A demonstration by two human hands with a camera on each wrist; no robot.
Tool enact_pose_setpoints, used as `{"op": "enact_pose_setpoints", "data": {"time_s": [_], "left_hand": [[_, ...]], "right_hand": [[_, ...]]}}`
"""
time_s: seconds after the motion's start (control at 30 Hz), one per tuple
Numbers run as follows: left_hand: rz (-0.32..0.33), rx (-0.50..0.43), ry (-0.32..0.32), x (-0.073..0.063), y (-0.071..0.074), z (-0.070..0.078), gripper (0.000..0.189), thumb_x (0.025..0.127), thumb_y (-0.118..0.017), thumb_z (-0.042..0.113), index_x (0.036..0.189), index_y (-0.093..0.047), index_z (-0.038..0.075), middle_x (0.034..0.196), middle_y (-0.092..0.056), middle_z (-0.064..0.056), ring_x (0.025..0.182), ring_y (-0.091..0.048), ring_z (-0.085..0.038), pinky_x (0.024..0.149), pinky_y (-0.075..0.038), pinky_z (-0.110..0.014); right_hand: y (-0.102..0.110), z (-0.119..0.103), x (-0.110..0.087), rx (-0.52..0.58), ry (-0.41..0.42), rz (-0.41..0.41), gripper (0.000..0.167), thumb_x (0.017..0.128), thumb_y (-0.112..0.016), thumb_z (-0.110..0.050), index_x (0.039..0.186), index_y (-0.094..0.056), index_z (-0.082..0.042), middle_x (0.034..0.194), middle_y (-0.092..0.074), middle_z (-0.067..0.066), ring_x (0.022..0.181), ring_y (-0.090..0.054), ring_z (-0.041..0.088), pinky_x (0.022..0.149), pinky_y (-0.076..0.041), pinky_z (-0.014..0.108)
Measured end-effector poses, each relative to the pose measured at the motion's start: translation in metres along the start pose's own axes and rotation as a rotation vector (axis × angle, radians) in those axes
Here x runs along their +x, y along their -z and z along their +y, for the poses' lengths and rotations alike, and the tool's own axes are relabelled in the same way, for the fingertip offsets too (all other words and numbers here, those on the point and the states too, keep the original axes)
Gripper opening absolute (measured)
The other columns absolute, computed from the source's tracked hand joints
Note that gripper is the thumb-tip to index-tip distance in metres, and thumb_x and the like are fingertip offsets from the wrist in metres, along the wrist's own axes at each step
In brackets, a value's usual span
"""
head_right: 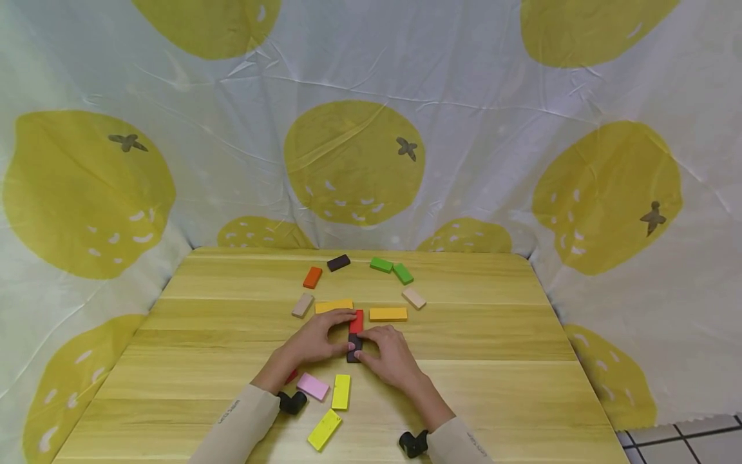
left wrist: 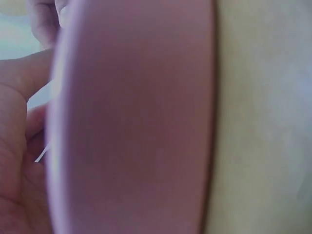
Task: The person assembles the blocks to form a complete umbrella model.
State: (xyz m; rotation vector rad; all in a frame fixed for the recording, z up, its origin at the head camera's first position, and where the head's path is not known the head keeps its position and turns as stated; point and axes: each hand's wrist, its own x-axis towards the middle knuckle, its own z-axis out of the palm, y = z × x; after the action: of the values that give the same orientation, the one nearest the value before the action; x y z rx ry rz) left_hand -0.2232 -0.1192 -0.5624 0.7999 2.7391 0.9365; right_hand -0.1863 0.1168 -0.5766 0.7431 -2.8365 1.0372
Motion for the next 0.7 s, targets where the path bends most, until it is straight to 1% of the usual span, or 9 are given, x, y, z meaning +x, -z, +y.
{"op": "enact_pose_setpoints", "data": {"time_s": [0.13, 0.3, 0.47, 0.7], "left_hand": [[-0.017, 0.002, -0.012, 0.000, 0.000, -0.001, 0.070, 0.091, -0.075, 0.046, 0.152, -0.053, 0.018, 0.158, -0.050, -0.006, 0.148, -0.045, -0.027, 0.122, -0.039, -0.047], [-0.027, 0.002, -0.001, 0.000, 0.000, -0.001, 0.070, 0.092, -0.075, 0.047, 0.153, -0.052, 0.020, 0.159, -0.049, -0.004, 0.148, -0.045, -0.026, 0.122, -0.039, -0.046], [-0.032, -0.006, 0.001, 0.000, 0.000, -0.001, 0.070, 0.092, -0.074, 0.047, 0.152, -0.052, 0.020, 0.158, -0.049, -0.003, 0.148, -0.045, -0.026, 0.122, -0.039, -0.047], [-0.041, 0.014, -0.002, -0.001, 0.001, 0.000, 0.078, 0.091, -0.072, 0.055, 0.157, -0.045, 0.024, 0.163, -0.042, 0.000, 0.150, -0.041, -0.028, 0.122, -0.037, -0.051]], "right_hand": [[0.002, 0.000, -0.001, 0.023, -0.027, -0.022, 0.041, 0.096, -0.074, -0.037, 0.132, -0.070, -0.017, 0.128, -0.070, 0.001, 0.123, -0.059, 0.021, 0.107, -0.049, 0.048], [0.004, 0.000, -0.004, 0.056, -0.048, -0.037, 0.042, 0.097, -0.072, -0.037, 0.134, -0.067, -0.019, 0.134, -0.066, 0.000, 0.129, -0.057, 0.022, 0.111, -0.048, 0.047], [0.010, -0.001, -0.009, 0.078, -0.058, -0.040, 0.043, 0.098, -0.072, -0.037, 0.137, -0.065, -0.019, 0.137, -0.064, -0.001, 0.132, -0.057, 0.022, 0.112, -0.047, 0.049], [0.020, -0.005, -0.015, 0.078, -0.071, -0.031, 0.043, 0.098, -0.072, -0.038, 0.137, -0.065, -0.021, 0.138, -0.063, -0.005, 0.134, -0.056, 0.020, 0.113, -0.047, 0.048]]}}
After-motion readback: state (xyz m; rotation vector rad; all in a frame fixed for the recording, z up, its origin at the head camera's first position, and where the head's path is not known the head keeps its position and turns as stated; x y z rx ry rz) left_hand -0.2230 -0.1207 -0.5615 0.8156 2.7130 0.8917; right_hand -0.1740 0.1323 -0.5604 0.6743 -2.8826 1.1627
